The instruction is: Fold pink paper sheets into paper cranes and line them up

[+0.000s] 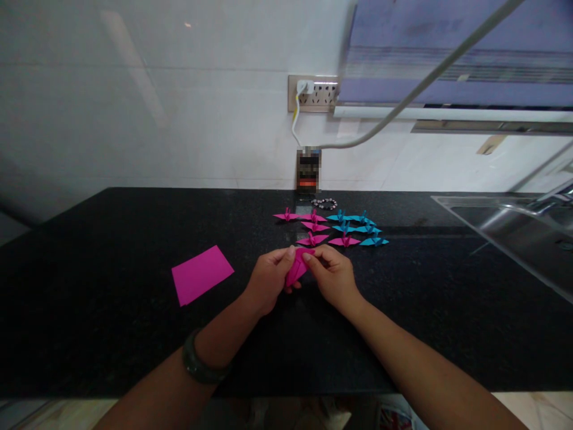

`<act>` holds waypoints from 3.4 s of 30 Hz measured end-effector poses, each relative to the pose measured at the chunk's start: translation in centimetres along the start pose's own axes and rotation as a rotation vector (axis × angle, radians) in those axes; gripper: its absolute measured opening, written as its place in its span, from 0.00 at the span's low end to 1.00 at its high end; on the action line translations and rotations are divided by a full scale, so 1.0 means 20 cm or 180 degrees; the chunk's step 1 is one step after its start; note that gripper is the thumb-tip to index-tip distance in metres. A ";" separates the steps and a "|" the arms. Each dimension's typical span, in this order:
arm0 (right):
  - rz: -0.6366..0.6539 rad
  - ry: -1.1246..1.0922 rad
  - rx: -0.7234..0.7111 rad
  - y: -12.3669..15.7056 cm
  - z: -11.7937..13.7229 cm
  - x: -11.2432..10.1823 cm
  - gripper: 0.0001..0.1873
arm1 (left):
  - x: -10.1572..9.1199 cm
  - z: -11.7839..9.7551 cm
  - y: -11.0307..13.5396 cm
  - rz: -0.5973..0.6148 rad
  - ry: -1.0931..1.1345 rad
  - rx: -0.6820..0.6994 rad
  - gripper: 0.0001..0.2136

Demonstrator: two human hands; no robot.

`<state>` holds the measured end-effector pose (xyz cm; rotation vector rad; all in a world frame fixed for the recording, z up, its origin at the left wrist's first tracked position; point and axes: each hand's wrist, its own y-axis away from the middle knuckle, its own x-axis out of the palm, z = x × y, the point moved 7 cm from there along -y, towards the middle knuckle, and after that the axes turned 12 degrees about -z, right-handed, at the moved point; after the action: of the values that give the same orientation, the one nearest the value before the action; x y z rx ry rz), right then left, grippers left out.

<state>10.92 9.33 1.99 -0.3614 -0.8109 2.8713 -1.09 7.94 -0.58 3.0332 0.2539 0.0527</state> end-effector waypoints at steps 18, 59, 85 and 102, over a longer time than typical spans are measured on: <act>0.0040 -0.0382 0.0730 0.01 -0.04 0.01 0.09 | -0.04 -0.05 -0.01 -0.0256 -0.0409 0.0436 0.13; 0.0237 -0.0859 0.0989 0.02 -0.07 0.05 0.11 | -0.03 -0.06 0.00 -0.0245 -0.0768 0.0750 0.12; -0.0154 -0.0384 0.0573 0.01 -0.06 0.00 0.07 | -0.04 -0.04 0.00 -0.0322 -0.0577 0.0598 0.11; -0.0398 -0.0292 0.0421 0.00 -0.05 -0.04 0.06 | 0.00 0.00 0.00 -0.0075 -0.0372 0.0103 0.13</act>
<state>11.99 9.65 1.32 -0.1586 -0.6287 2.8219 -1.09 8.00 -0.56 3.0506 0.2832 -0.1313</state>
